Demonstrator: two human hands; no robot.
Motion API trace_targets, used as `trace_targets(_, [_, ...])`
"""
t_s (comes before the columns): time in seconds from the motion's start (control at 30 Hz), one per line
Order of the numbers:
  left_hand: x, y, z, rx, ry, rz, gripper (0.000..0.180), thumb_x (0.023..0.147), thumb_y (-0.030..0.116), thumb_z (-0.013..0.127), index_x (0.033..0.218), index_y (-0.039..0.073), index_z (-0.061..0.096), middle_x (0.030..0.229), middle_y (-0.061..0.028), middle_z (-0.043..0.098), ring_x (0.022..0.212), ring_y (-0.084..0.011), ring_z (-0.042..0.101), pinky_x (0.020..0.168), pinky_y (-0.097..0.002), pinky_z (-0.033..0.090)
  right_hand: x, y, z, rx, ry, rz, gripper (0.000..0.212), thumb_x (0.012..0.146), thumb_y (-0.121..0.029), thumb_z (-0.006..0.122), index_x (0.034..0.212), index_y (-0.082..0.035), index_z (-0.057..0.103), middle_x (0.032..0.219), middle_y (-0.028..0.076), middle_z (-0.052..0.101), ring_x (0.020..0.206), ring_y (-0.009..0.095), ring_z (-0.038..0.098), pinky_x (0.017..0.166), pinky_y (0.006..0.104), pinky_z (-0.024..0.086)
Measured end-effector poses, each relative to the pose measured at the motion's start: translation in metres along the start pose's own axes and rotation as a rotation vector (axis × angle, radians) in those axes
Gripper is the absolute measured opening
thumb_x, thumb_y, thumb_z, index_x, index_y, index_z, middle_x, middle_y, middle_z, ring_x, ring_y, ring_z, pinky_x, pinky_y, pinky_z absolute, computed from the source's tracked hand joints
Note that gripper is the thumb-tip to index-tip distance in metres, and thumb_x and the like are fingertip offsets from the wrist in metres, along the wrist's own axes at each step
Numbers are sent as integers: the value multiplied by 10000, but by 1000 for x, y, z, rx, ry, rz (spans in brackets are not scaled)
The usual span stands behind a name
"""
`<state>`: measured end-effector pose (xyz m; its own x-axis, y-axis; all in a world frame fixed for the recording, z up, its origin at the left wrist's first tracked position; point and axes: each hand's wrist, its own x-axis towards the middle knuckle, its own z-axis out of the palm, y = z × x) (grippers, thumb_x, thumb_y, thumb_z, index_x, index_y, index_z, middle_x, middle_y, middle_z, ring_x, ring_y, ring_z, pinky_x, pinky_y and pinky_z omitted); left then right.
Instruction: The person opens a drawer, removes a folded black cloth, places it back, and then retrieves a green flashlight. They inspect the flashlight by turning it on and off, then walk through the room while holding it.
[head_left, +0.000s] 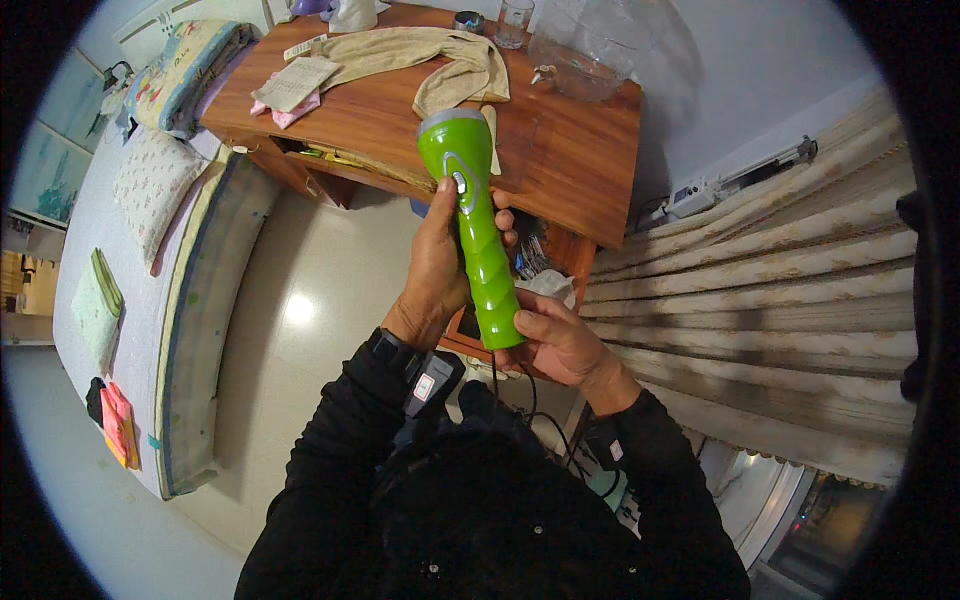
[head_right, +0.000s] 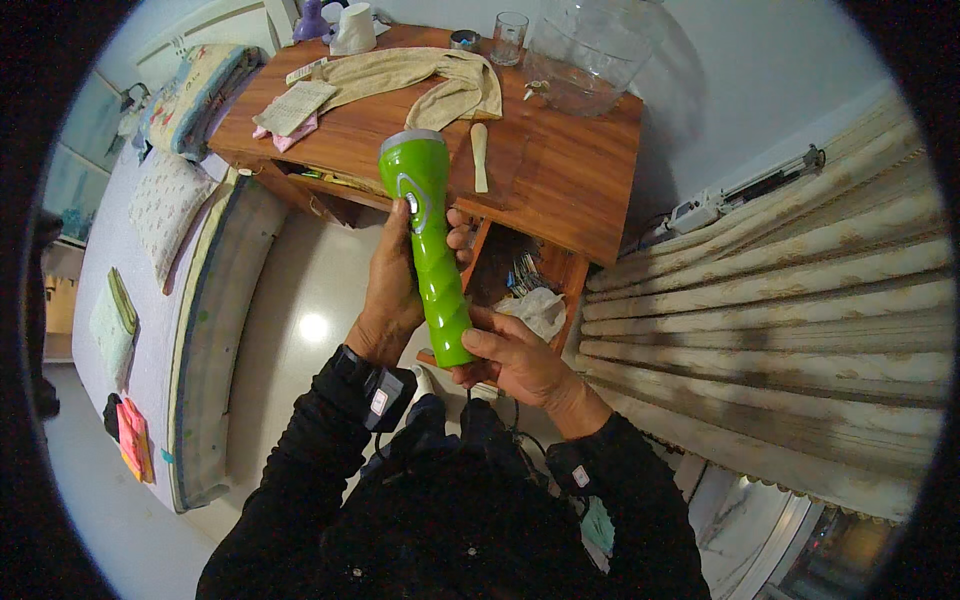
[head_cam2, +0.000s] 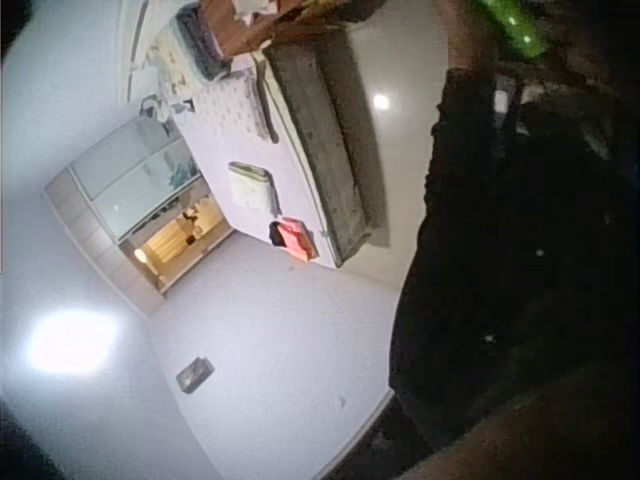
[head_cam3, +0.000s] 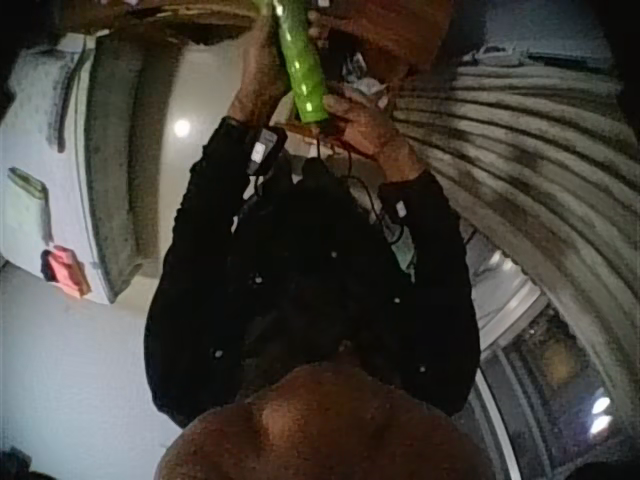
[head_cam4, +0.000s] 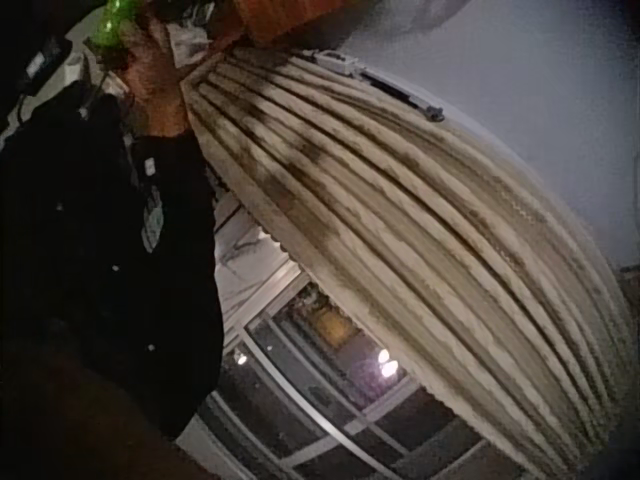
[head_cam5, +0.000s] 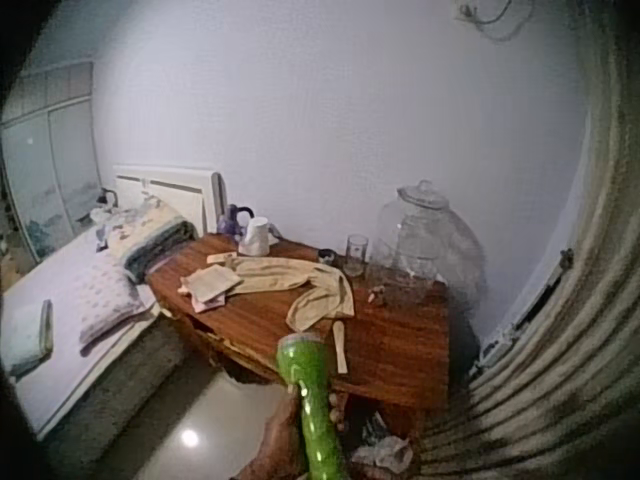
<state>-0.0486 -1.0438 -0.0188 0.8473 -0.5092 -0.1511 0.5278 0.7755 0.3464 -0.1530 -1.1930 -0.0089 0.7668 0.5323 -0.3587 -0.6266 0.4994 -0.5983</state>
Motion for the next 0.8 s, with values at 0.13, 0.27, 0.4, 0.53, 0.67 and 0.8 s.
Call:
trace_targets(0.13, [-1, -1, -2, 194, 11, 27, 453, 985, 436, 389, 1103, 28, 547, 912, -83, 614, 787, -172, 589, 712, -319, 502, -3, 3, -4, -12, 109, -36, 419, 921, -210, 613, 1267, -12, 484, 1038, 64, 614, 885, 135, 620, 759, 259, 538])
trace_targets(0.27, [-3, -5, -2, 207, 25, 48, 452, 968, 430, 408, 1159, 37, 524, 995, -77, 605, 848, -159, 594, 742, -324, 505, -2, 2, -9, -346, 206, -72, 421, 900, -205, 649, 1239, -4, 504, 1084, 56, 598, 935, 103, 585, 795, 246, 508])
trace_targets(0.4, [-4, -5, -4, 117, -46, 49, 468, 945, 434, 423, 1162, 33, 529, 1020, -88, 615, 876, -164, 605, 749, -327, 514, -1, 3, -12, -505, 228, -132, 427, 880, -206, 674, 1219, 0, 516, 1112, 59, 592, 984, 109, 561, 870, 269, 472])
trace_targets(0.53, [-6, -3, -7, 74, -31, 4, 486, 918, 440, 432, 1166, 33, 530, 1029, -96, 615, 883, -188, 606, 753, -334, 512, -1, 5, -15, -630, 245, -134, 411, 876, -196, 672, 1204, 5, 526, 1118, 63, 593, 1021, 126, 548, 916, 288, 447])
trace_targets(0.67, [-10, -3, -11, 102, -7, 15, 507, 889, 431, 457, 1171, 16, 525, 1027, -110, 611, 886, -227, 604, 786, -351, 505, 0, 10, -18, -635, 243, -174, 415, 871, -199, 677, 1201, 7, 533, 1113, 62, 599, 1022, 125, 548, 920, 289, 443])
trace_targets(0.8, [-12, -5, -12, 151, -70, 7, 530, 867, 403, 496, 1202, -8, 512, 1051, -128, 610, 919, -248, 600, 835, -362, 488, -1, 17, -25, -613, 252, -186, 440, 859, -201, 689, 1213, 9, 531, 1108, 59, 603, 1023, 134, 549, 931, 299, 435])
